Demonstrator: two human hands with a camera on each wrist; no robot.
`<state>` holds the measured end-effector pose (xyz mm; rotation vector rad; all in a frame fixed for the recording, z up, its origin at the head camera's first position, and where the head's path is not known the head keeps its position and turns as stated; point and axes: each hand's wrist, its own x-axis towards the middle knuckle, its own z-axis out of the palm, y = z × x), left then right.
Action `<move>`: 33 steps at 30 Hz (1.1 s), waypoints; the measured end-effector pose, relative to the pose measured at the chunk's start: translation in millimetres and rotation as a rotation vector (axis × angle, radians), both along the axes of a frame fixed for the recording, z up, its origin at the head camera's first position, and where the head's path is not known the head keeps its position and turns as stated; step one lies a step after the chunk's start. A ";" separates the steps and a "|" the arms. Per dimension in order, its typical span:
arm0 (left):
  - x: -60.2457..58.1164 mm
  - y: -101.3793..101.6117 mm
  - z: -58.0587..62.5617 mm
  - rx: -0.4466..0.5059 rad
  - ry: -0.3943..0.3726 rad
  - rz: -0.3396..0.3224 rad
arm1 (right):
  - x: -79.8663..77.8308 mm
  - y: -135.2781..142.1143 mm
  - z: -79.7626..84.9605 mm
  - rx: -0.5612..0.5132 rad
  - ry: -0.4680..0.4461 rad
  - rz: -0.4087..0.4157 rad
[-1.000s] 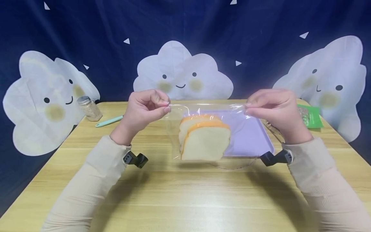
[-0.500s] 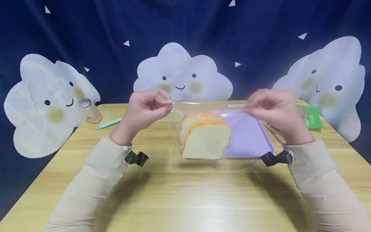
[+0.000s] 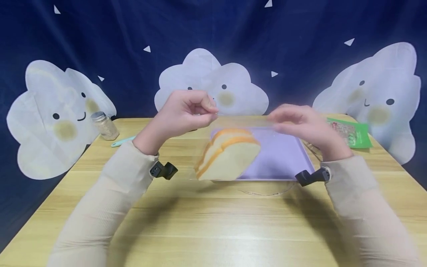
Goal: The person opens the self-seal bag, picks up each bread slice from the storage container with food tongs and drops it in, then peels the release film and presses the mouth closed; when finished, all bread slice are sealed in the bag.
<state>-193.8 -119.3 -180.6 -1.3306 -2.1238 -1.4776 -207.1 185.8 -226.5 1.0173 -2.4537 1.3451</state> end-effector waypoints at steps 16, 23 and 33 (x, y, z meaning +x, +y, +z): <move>5.6 11.6 7.1 -0.067 0.066 -0.076 | 7.8 -90.8 38.7 0.131 0.024 0.133; 3.6 9.1 2.3 -0.038 0.104 -0.068 | 2.6 -76.9 28.4 0.219 -0.007 0.079; 2.2 1.0 -2.2 0.011 0.081 0.023 | -1.2 -46.4 4.1 0.334 -0.071 -0.096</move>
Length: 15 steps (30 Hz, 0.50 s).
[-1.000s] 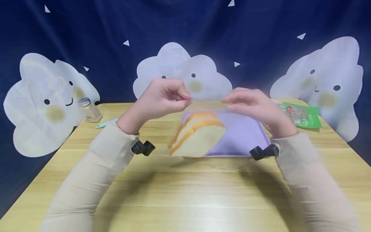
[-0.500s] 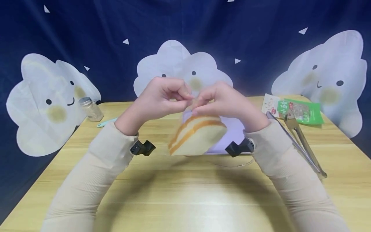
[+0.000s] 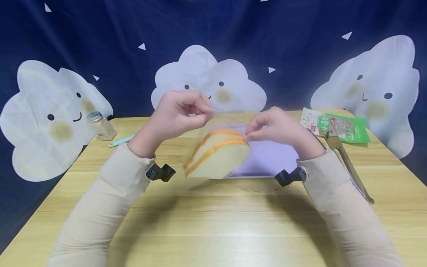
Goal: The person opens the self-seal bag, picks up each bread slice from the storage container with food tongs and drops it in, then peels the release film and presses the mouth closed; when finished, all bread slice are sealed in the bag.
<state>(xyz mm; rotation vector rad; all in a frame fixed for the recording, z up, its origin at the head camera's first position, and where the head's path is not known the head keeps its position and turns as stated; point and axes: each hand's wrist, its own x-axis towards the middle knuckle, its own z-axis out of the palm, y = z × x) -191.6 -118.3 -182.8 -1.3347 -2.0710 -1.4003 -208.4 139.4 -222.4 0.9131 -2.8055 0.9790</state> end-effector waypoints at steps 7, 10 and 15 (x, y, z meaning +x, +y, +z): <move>-1.0 -6.5 -0.2 0.016 0.008 0.030 | -2.0 21.0 -18.5 -0.066 -0.029 -0.028; -1.0 -12.5 -3.4 0.030 0.004 0.053 | -2.5 29.1 -25.4 -0.123 -0.036 -0.058; -2.4 -24.7 -14.0 0.084 -0.020 0.139 | -5.4 33.8 -37.6 -0.354 -0.034 -0.087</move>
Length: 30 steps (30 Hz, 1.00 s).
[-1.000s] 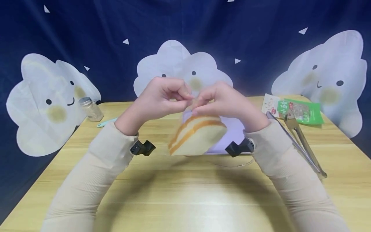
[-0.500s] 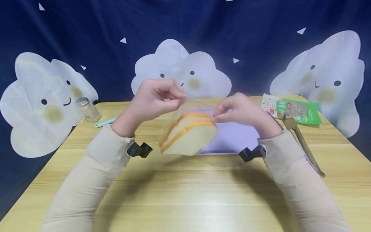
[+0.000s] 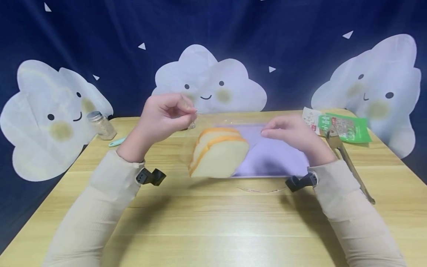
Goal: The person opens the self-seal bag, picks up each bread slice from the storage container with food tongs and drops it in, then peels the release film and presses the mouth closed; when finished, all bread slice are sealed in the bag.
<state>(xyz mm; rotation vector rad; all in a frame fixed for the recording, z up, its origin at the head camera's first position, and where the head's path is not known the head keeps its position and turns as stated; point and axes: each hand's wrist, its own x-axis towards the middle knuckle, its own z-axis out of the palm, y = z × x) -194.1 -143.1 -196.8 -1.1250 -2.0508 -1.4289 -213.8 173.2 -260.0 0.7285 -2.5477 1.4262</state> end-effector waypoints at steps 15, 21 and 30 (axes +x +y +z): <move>6.7 -43.2 -30.1 0.537 -0.129 0.181 | -2.2 -78.1 1.8 -0.474 -0.013 0.019; 3.6 -78.6 -26.7 0.592 -0.263 0.180 | -8.5 -122.7 -8.0 -0.643 -0.235 0.138; -26.5 -129.4 -54.2 0.332 -0.586 0.275 | -33.1 -168.2 -39.5 -0.653 -0.556 0.022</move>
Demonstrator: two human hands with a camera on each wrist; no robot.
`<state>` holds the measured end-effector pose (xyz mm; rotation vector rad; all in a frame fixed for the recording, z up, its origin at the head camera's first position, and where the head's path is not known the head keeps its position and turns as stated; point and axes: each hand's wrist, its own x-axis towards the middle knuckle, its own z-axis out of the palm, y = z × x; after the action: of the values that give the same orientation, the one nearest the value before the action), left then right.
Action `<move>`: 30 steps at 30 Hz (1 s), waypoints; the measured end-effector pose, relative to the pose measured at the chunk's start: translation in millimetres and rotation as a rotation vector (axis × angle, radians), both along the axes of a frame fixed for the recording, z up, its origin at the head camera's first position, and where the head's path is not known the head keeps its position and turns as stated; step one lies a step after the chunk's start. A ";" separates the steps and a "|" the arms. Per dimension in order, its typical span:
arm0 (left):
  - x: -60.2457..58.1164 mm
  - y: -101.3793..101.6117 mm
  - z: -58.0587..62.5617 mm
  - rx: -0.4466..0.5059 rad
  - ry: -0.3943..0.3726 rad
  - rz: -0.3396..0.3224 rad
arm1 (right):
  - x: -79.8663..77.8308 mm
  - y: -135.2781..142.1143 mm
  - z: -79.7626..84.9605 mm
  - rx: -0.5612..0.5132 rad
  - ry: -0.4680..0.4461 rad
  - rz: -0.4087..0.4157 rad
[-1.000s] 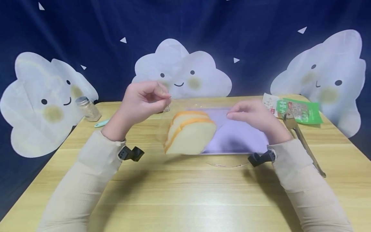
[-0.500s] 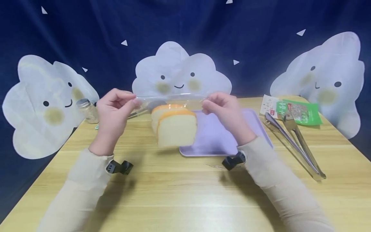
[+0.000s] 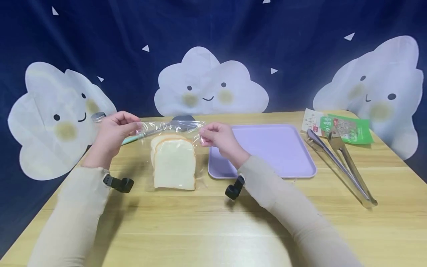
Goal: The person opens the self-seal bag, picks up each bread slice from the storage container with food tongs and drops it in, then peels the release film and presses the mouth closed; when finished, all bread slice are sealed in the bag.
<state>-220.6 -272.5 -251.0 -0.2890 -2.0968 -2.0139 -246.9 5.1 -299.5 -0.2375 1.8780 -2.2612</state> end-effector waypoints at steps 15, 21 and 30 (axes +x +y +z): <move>-61.9 11.9 -60.0 -0.284 -0.246 0.210 | -47.0 -11.9 -43.9 0.128 -0.153 -0.234; -65.1 11.5 -77.2 -0.314 -0.324 0.203 | -49.2 -11.9 -61.1 0.173 -0.119 -0.259; -68.3 8.8 -89.9 -0.338 -0.381 0.142 | -48.2 -10.6 -65.2 0.186 -0.096 -0.260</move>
<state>-288.9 -263.7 -340.9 0.2068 -2.6041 -1.7339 -295.1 -5.5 -364.7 0.1486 2.1582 -2.1846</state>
